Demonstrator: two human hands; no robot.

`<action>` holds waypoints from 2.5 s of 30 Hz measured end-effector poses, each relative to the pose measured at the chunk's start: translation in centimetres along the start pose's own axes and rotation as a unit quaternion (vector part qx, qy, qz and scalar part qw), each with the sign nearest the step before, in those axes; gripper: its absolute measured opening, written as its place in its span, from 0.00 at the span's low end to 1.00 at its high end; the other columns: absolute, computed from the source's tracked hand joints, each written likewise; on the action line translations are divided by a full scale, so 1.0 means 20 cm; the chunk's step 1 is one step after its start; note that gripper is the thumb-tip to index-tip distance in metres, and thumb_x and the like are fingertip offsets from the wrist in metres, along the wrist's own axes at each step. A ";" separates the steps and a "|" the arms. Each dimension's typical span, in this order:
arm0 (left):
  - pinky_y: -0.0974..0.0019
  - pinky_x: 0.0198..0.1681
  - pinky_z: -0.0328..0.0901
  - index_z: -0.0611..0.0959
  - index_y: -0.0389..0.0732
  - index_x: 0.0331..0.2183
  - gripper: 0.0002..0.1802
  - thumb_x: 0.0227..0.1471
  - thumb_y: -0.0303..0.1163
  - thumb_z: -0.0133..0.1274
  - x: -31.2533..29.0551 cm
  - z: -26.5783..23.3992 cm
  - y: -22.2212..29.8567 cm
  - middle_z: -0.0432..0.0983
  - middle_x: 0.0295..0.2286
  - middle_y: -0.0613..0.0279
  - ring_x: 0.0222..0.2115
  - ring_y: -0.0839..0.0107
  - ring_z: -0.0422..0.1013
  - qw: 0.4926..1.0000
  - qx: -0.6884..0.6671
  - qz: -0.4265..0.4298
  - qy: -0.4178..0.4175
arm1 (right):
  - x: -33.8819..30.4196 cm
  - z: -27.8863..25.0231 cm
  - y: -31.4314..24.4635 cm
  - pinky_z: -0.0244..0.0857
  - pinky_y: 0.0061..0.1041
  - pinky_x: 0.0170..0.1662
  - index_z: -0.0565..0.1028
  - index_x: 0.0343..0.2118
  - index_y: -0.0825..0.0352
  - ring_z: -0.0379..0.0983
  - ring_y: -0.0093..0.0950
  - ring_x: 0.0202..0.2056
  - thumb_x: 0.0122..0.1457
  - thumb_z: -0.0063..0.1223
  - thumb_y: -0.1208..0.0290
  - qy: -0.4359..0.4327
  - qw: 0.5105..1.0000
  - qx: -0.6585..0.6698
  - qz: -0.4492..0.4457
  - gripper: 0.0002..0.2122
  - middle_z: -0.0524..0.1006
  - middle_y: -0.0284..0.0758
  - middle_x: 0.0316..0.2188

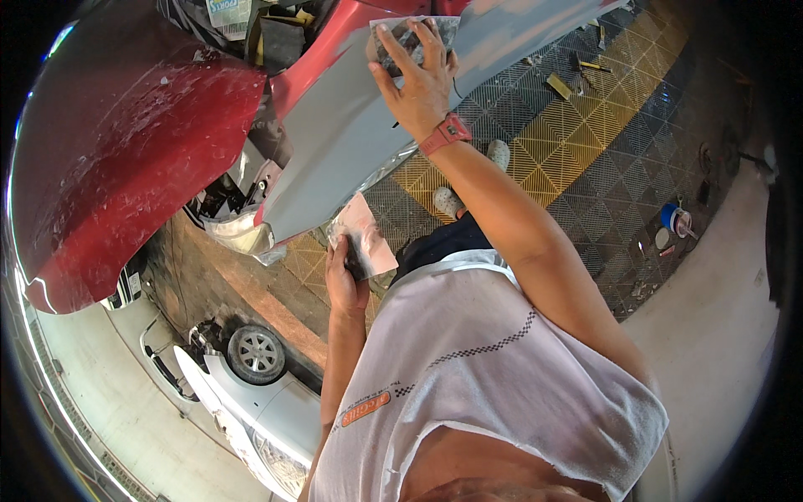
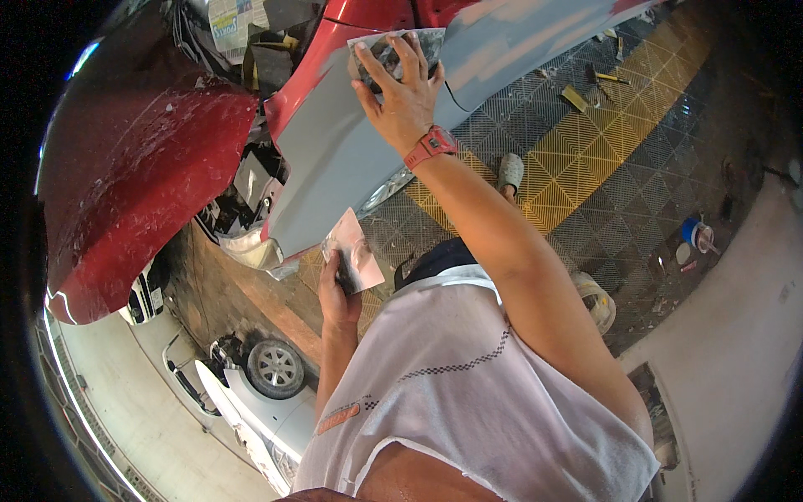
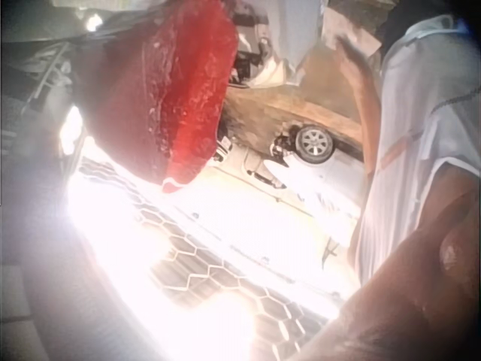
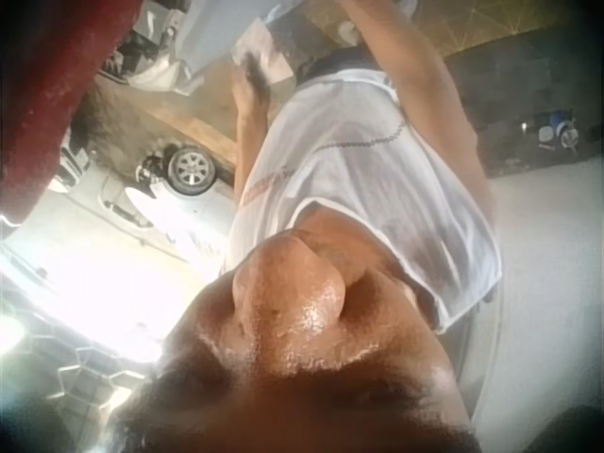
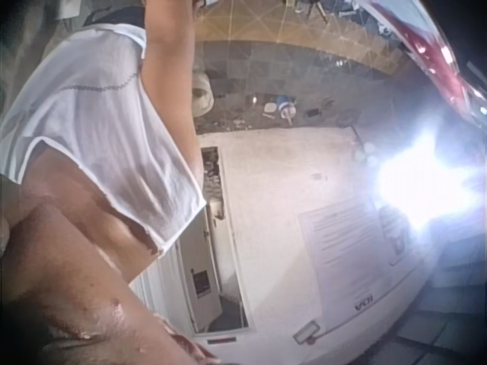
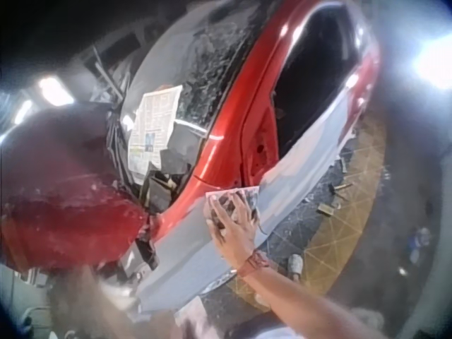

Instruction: The person prepares a sanding block by applying a substance from a small container, then sands the side panel of a red car. The person uses a sanding block and a small container with a brush to apply a substance before sanding the car's bodywork.

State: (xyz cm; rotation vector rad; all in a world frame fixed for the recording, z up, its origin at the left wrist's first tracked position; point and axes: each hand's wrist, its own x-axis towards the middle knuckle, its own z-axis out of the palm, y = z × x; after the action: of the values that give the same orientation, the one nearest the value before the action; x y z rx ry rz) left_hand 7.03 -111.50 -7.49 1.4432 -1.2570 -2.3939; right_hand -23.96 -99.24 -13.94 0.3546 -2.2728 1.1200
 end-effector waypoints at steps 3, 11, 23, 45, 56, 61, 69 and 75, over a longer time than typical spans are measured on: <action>0.56 0.64 0.69 0.70 0.35 0.65 0.26 0.72 0.35 0.51 0.01 -0.02 0.00 0.75 0.58 0.54 0.58 0.60 0.74 1.000 -0.006 -0.003 0.005 | -0.07 0.07 0.01 0.46 0.64 0.67 0.79 0.63 0.38 0.55 0.40 0.74 0.61 0.70 0.51 0.003 1.000 -0.001 -0.024 0.26 0.65 0.32 0.68; 0.57 0.65 0.67 0.69 0.36 0.66 0.27 0.72 0.35 0.53 0.05 -0.02 0.02 0.74 0.58 0.56 0.59 0.62 0.72 0.999 -0.021 0.009 -0.026 | -0.24 0.04 0.10 0.47 0.67 0.68 0.78 0.64 0.37 0.56 0.40 0.74 0.62 0.69 0.53 -0.092 0.994 -0.009 -0.051 0.26 0.66 0.33 0.68; 0.57 0.61 0.69 0.72 0.38 0.63 0.24 0.73 0.38 0.52 0.15 0.41 0.23 0.76 0.56 0.58 0.55 0.63 0.75 0.972 -0.034 0.220 -0.076 | -0.19 -0.96 -0.34 0.58 0.40 0.71 0.73 0.70 0.59 0.62 0.42 0.72 0.67 0.62 0.65 -0.455 0.739 0.487 0.093 0.28 0.68 0.44 0.70; 0.56 0.63 0.69 0.69 0.34 0.66 0.26 0.74 0.34 0.46 -0.02 -0.04 0.13 0.75 0.58 0.54 0.57 0.62 0.74 0.990 -0.087 0.100 -0.050 | 0.06 -0.15 -0.12 0.46 0.74 0.64 0.75 0.67 0.40 0.57 0.39 0.74 0.67 0.60 0.54 -0.032 0.996 -0.074 0.031 0.24 0.66 0.31 0.70; 0.56 0.65 0.67 0.69 0.35 0.67 0.26 0.74 0.35 0.48 0.00 -0.12 0.08 0.73 0.59 0.57 0.59 0.63 0.72 0.990 -0.065 0.102 -0.080 | -0.27 -0.05 -0.02 0.41 0.79 0.65 0.78 0.63 0.38 0.55 0.40 0.75 0.64 0.63 0.56 -0.126 0.991 -0.032 -0.036 0.23 0.64 0.27 0.71; 0.55 0.66 0.65 0.69 0.36 0.67 0.27 0.73 0.35 0.50 0.01 -0.10 0.07 0.73 0.60 0.58 0.60 0.64 0.71 0.988 -0.093 0.105 -0.068 | -0.29 -0.29 0.00 0.60 0.59 0.65 0.75 0.66 0.45 0.63 0.38 0.69 0.66 0.63 0.57 -0.043 0.984 0.138 0.099 0.24 0.67 0.37 0.68; 0.54 0.65 0.66 0.69 0.36 0.67 0.28 0.72 0.36 0.50 0.01 -0.08 0.06 0.73 0.60 0.57 0.60 0.62 0.71 0.995 -0.062 0.066 -0.034 | -0.09 -0.51 -0.01 0.83 0.37 0.35 0.54 0.74 0.56 0.79 0.31 0.48 0.68 0.56 0.70 -0.146 0.733 0.499 0.439 0.34 0.70 0.40 0.62; 0.54 0.65 0.66 0.69 0.36 0.67 0.28 0.73 0.37 0.50 0.00 -0.04 0.07 0.73 0.60 0.57 0.60 0.62 0.72 0.995 -0.054 0.069 -0.056 | -0.06 -0.37 0.01 0.76 0.51 0.47 0.68 0.63 0.68 0.82 0.55 0.43 0.68 0.48 0.66 -0.268 0.934 0.087 0.218 0.22 0.84 0.54 0.39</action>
State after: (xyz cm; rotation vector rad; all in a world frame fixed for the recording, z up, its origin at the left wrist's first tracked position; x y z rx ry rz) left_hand 7.16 -112.97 -6.81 1.1672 -1.1858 -2.4390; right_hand -20.24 -93.21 -11.26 0.2482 -2.8297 1.6121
